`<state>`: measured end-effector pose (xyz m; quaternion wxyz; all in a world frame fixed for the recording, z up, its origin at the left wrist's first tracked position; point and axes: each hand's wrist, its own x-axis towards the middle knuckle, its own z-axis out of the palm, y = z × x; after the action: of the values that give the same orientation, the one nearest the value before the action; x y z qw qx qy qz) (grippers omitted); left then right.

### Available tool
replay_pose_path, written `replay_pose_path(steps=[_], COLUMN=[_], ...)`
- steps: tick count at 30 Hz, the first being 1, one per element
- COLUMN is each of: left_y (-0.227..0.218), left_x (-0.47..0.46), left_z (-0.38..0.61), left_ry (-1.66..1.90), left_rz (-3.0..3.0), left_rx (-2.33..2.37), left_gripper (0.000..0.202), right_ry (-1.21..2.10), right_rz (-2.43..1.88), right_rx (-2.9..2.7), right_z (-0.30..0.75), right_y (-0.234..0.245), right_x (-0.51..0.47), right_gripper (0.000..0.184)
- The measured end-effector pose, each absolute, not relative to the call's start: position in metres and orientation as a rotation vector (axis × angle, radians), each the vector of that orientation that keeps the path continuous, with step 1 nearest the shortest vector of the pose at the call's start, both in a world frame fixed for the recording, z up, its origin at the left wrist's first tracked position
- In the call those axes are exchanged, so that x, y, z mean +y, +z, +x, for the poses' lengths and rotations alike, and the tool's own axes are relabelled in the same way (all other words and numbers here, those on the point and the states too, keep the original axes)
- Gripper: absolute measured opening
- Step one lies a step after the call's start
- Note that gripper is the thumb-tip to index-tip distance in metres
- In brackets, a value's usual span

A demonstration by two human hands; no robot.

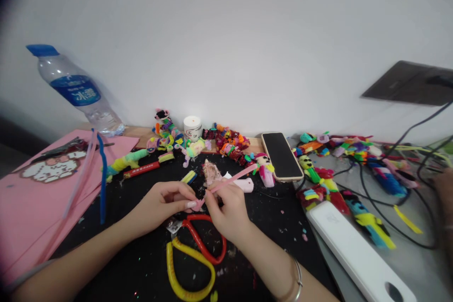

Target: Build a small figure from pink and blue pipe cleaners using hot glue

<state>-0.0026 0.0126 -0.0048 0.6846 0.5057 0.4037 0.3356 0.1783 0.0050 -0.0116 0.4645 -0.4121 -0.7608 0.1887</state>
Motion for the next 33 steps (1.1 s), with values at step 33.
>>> replay_pose_path(steps=[33], left_y=[-0.0017], left_x=[0.0128], left_z=[-0.0023], left_ry=[0.7], left_rz=[1.167], left_rx=[0.954], left_gripper=[0.014], right_ry=[0.463], right_rz=[-1.011], right_rx=[-1.87], right_z=[0.1789], right_y=[-0.0125], right_x=[0.0051], right_gripper=[0.019])
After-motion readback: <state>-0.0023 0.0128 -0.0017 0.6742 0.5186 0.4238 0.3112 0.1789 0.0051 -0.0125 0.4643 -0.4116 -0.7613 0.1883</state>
